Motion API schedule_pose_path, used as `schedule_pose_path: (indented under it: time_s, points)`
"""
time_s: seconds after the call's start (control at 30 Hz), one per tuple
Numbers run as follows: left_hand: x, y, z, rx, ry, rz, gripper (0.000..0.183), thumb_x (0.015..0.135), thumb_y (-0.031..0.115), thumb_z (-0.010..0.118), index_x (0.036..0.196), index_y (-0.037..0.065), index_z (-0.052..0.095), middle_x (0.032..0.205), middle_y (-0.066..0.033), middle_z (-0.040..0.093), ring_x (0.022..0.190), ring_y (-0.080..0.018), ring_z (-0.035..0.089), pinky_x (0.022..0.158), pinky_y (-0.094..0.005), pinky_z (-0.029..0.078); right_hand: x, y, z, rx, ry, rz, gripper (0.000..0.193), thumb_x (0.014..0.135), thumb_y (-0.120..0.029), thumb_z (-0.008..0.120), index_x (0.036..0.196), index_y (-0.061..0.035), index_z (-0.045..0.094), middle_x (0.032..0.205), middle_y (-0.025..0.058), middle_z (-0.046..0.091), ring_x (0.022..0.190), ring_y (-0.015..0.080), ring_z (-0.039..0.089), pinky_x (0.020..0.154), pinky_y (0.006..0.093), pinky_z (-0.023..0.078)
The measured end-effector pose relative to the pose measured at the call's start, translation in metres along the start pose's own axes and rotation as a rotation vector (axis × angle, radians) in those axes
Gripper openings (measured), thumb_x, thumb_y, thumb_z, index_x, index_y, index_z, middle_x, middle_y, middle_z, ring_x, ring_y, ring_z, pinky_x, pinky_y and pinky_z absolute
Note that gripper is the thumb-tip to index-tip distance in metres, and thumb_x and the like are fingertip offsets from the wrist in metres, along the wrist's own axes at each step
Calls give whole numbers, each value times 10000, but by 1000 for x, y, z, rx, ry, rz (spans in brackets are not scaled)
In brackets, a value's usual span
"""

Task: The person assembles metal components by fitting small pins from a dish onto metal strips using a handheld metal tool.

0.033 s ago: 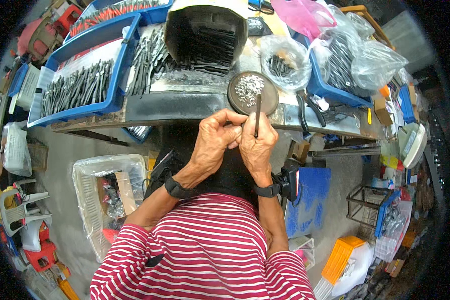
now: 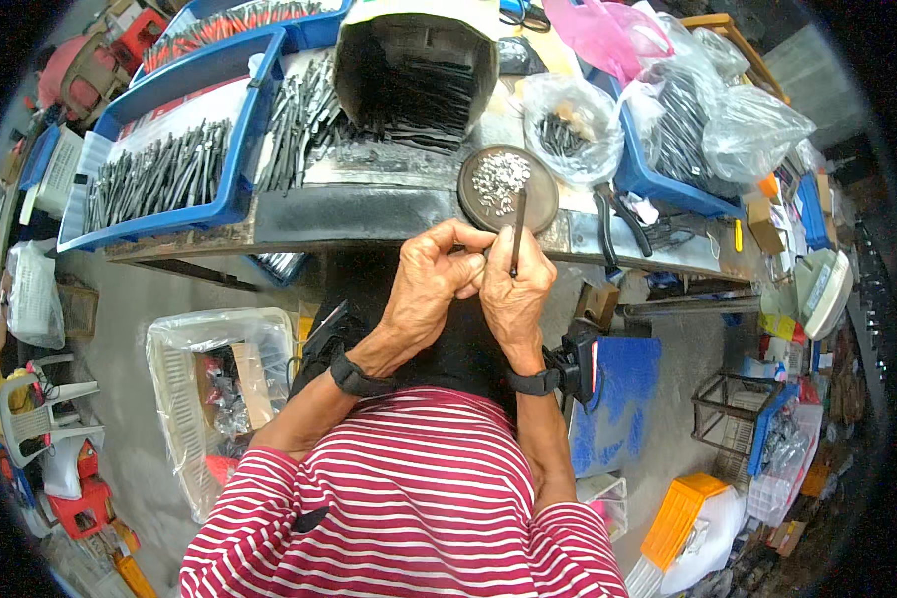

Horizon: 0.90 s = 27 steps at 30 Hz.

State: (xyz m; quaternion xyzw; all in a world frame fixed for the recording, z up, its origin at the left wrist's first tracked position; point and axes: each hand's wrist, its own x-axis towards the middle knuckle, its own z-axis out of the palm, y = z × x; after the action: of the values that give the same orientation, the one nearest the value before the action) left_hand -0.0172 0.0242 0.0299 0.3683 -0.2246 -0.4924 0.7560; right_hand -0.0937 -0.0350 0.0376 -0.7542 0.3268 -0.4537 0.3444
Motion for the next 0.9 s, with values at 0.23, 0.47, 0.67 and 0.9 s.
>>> schedule_pose_path:
  time_s: [0.23, 0.47, 0.67, 0.9]
  points:
    - [2, 22, -15, 131, 58, 60, 184, 794, 6, 515, 975, -27, 513, 661, -24, 519, 545, -49, 415, 503, -165, 347, -1, 5, -4, 237, -140, 218, 237, 887, -174, 482, 709, -19, 510, 577, -32, 425, 504, 36, 351, 440, 199, 276]
    - [24, 68, -56, 615, 404, 462, 192, 754, -61, 447, 922, -46, 539, 786, -86, 573, 603, -78, 532, 480, -177, 416, 0, 7, -11, 434, -155, 313, 210, 872, -180, 505, 761, -3, 527, 652, 42, 532, 445, 55, 419, 394, 192, 347]
    - [56, 91, -97, 978, 720, 824, 320, 656, -135, 370, 890, -19, 555, 827, -134, 514, 733, -178, 535, 617, -274, 453, -2, 8, -12, 502, -202, 371, 196, 862, -161, 511, 750, -1, 531, 636, 39, 524, 469, 57, 429, 404, 202, 358]
    - [77, 85, -117, 1454, 831, 864, 357, 566, -148, 456, 883, -29, 571, 898, -162, 426, 859, -300, 438, 761, -359, 365, -5, 13, -14, 543, -170, 415, 181, 848, -139, 529, 728, -3, 523, 624, 26, 517, 461, 50, 429, 392, 196, 351]
